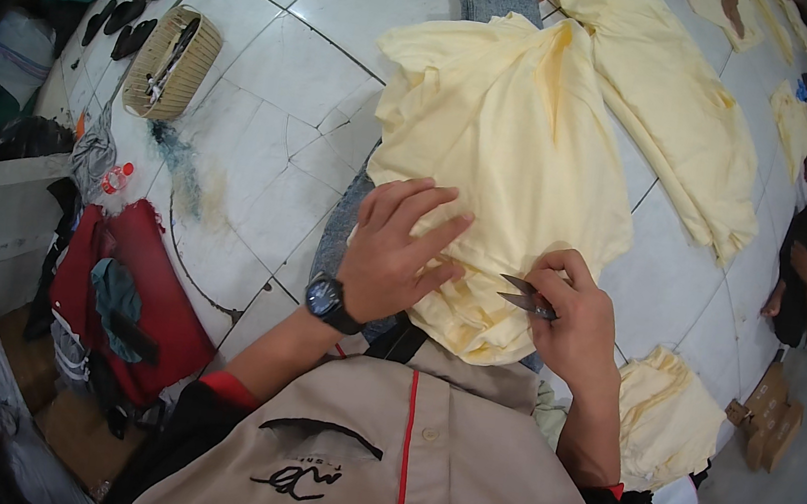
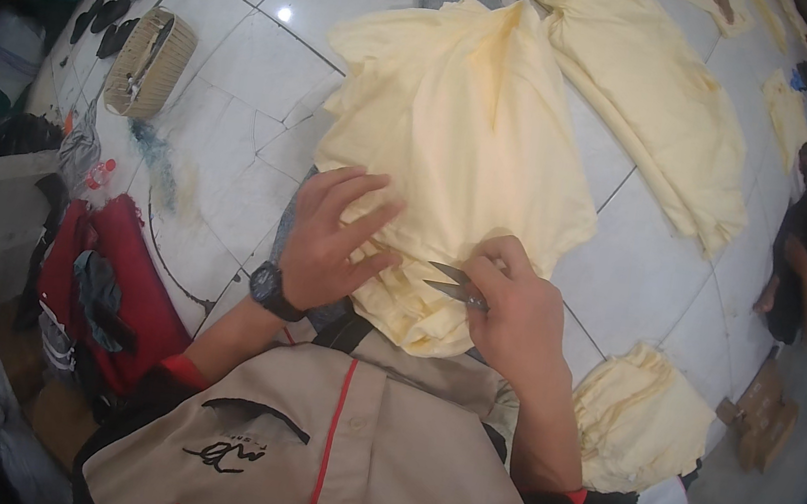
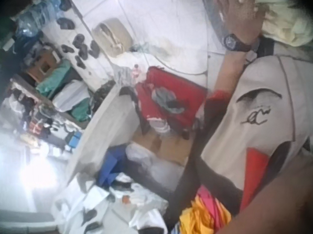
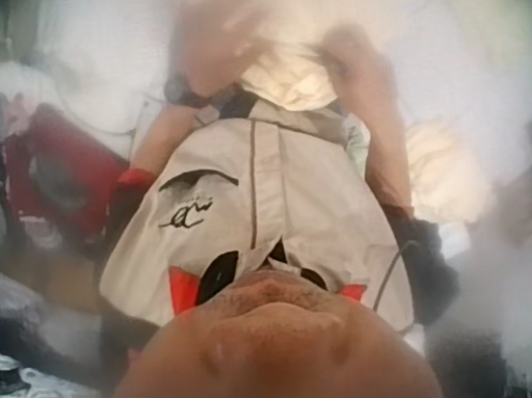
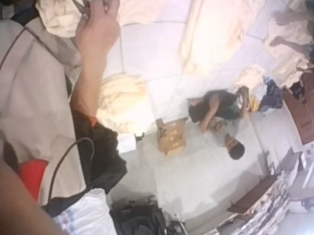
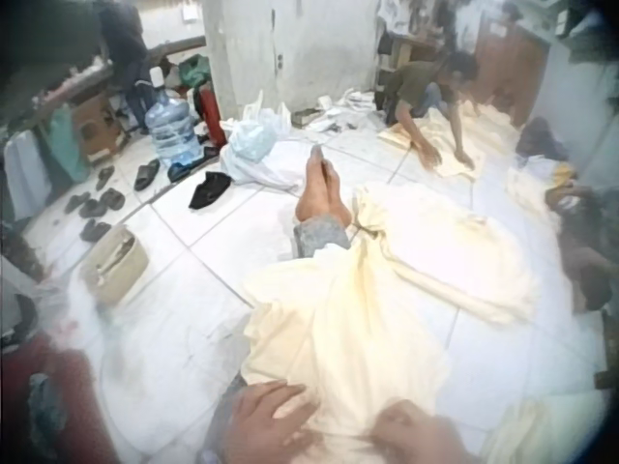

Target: The person uses scissors to cut the seams and edges of a stack of yellow shirts. They trim the fabric along the hems and sleeves, occasionally lifting the shirts to access different layers.

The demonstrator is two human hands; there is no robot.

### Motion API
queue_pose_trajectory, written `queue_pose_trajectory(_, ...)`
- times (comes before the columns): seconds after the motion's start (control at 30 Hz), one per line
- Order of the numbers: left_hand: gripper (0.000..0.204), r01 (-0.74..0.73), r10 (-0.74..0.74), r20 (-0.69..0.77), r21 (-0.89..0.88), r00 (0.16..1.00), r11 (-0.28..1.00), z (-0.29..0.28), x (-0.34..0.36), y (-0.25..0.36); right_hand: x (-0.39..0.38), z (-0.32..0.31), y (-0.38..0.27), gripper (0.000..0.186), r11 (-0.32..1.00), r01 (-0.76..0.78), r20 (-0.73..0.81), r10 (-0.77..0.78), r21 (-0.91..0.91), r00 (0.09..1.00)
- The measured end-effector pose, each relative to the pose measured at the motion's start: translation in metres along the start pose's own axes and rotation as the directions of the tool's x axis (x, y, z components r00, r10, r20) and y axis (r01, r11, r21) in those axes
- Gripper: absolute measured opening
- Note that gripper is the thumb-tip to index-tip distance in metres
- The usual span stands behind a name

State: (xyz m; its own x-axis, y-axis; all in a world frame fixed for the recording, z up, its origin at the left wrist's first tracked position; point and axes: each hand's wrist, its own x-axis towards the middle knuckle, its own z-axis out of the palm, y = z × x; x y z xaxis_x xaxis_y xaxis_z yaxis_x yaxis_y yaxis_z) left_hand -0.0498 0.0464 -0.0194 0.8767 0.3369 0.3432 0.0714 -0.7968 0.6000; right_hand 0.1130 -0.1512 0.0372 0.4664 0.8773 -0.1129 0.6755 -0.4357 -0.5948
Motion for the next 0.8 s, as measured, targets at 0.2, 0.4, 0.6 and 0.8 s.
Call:
queue_pose_trajectory(0.2, 0.017, 0.022, -0.044, -0.101, -0.208, 0.994, 0.978, -0.027, -0.032, -0.044, -0.004, 0.007, 0.004, 0.030, 1.000, -0.014, -0.043, 0.014, -0.005, 0.999)
queue_pose_trajectory(0.4, 0.022, 0.395, -0.401, -0.091, 0.466, 0.911, 0.792, -0.116, -0.114, -0.117, -0.007, 0.007, 0.005, 0.032, 0.999, 0.001, -0.083, 0.002, 0.044, 0.997)
queue_pose_trajectory(0.6, 0.064, 0.310, -0.318, -0.156, -0.070, 0.935, 0.948, -0.064, -0.059, -0.058, 0.001, -0.002, 0.000, 0.028, 0.974, 0.083, -0.286, -0.020, 0.212, 0.958)
queue_pose_trajectory(0.8, 0.045, 0.222, -0.221, 0.051, -0.418, 0.974, 0.881, 0.014, 0.020, -0.020, 0.031, -0.029, 0.006, 0.013, 0.960, -0.091, -0.359, 0.185, 0.264, 0.915)
